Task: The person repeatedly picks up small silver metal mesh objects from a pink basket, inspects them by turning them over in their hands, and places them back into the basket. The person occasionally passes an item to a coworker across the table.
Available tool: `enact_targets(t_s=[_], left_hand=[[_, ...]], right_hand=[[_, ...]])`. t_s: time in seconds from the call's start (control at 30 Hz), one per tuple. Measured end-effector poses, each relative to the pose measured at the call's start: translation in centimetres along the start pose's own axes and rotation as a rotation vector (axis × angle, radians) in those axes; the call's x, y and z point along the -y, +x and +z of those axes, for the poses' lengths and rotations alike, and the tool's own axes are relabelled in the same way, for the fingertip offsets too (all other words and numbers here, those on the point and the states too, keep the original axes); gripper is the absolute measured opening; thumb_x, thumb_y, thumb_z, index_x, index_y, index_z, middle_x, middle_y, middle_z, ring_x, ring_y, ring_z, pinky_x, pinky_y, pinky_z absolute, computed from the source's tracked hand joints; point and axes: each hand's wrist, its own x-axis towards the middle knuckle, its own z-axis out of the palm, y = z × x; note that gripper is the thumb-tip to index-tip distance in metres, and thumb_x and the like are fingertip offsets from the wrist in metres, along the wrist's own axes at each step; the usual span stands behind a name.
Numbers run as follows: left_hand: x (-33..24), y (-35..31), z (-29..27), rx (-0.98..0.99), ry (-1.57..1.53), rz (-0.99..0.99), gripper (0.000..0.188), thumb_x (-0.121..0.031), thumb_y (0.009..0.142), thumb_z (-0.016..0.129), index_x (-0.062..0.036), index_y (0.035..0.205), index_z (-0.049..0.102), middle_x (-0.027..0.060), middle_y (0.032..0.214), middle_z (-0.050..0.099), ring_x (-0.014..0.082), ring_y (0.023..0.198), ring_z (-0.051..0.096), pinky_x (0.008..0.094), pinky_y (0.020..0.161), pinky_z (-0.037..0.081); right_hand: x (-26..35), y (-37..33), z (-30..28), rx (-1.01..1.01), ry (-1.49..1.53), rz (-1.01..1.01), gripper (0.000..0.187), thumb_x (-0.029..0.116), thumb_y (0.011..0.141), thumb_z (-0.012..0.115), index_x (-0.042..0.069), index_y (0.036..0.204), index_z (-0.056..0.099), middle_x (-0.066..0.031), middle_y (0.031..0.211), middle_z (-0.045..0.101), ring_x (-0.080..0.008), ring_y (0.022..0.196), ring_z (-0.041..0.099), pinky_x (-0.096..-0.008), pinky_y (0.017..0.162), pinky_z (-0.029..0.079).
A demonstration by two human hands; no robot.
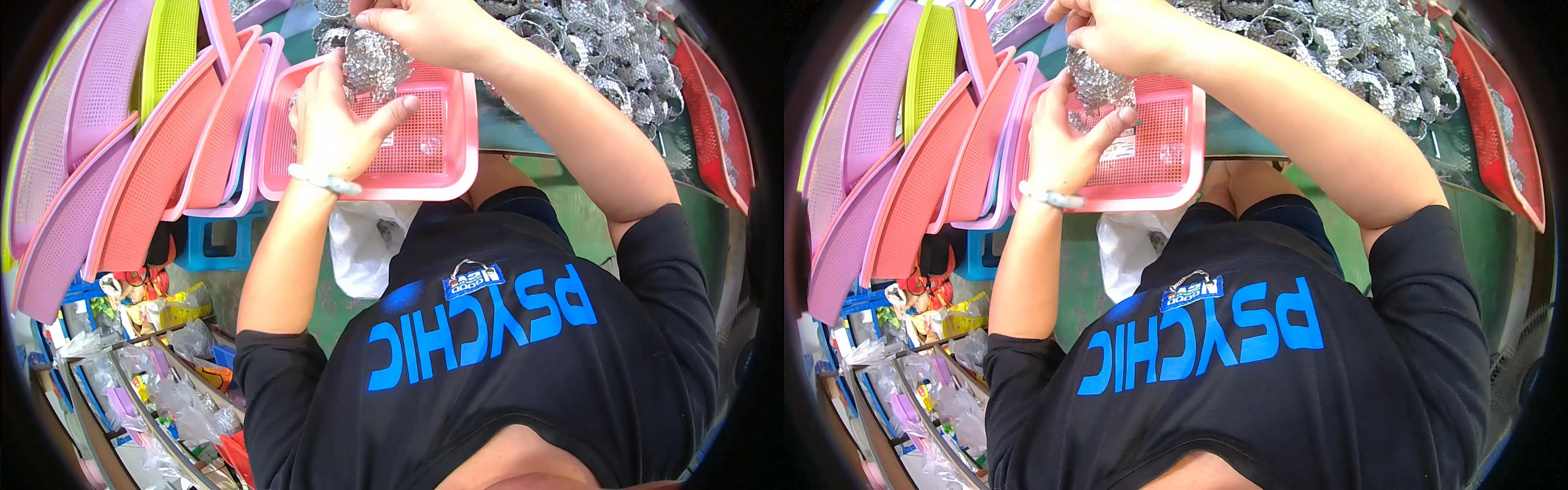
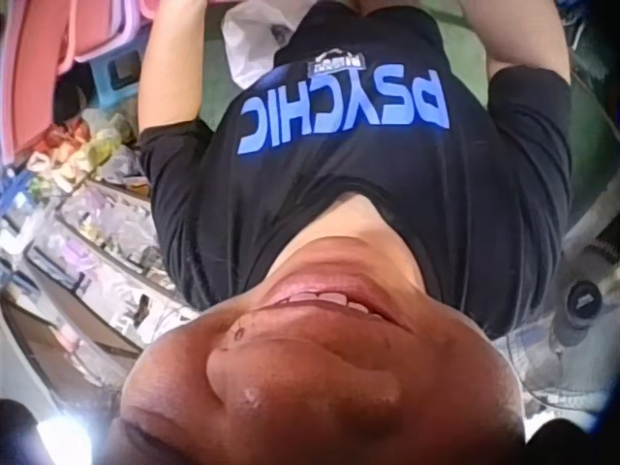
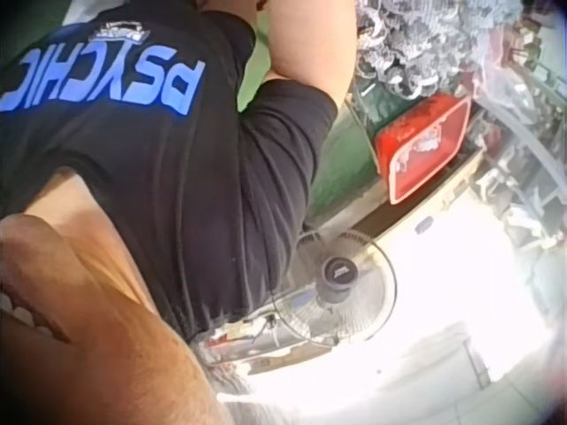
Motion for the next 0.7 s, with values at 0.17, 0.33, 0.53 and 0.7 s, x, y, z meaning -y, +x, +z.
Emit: enact_targets(t_s=[0.17,0.33,0.53,0.7], left_hand=[[0.7,1.1,0.3,0.043,-0.263,-0.125,0.075,-0.036,0.062,0.078,0.0051,0.115,0.046,0.0181,0.095,0.063,0.0295,0.087,0.062,0.0381,0.078,0.046],[0.7,0.7,0.8,0.084,-0.394,-0.214,0.066,-0.028,0.064,0.079,0.0032,0.112,0.047,0.0168,0.097,0.062,0.0221,0.086,0.063,0.0328,0.075,0.049],[1.5,0.7,1.0,0.127,-0.537,-0.195,0.061,-0.021,0.065,0.08,-0.0001,0.108,0.042,0.0141,0.099,0.059,0.0186,0.089,0.059,0.0293,0.075,0.049],[2.2,0.6,0.5,0.214,-0.77,-0.304,0.061,-0.013,0.064,0.079,-0.0008,0.109,0.039,0.0122,0.102,0.056,0.0175,0.091,0.057,0.0289,0.078,0.049]], right_hand=[[1.5,-0.2,-0.4,-0.037,0.112,0.118,0.03,0.0,0.077,0.055,-0.001,0.106,0.056,-0.0077,0.083,0.058,-0.0134,0.071,0.055,-0.0261,0.067,0.048],[-2.8,-1.0,-0.4,0.046,-0.165,0.219,0.047,0.011,0.076,0.064,-0.003,0.119,0.05,-0.0161,0.094,0.062,-0.0202,0.081,0.062,-0.0292,0.07,0.05],[-4.8,-2.1,-0.8,0.077,0.008,0.332,0.045,0.011,0.077,0.063,-0.004,0.118,0.05,-0.0189,0.099,0.06,-0.0205,0.085,0.061,-0.0299,0.072,0.05],[-4.0,-2.9,-1.8,0.19,0.087,0.426,0.052,0.003,0.08,0.053,0.003,0.13,0.036,-0.0157,0.107,0.057,-0.0189,0.094,0.058,-0.0281,0.077,0.05]])
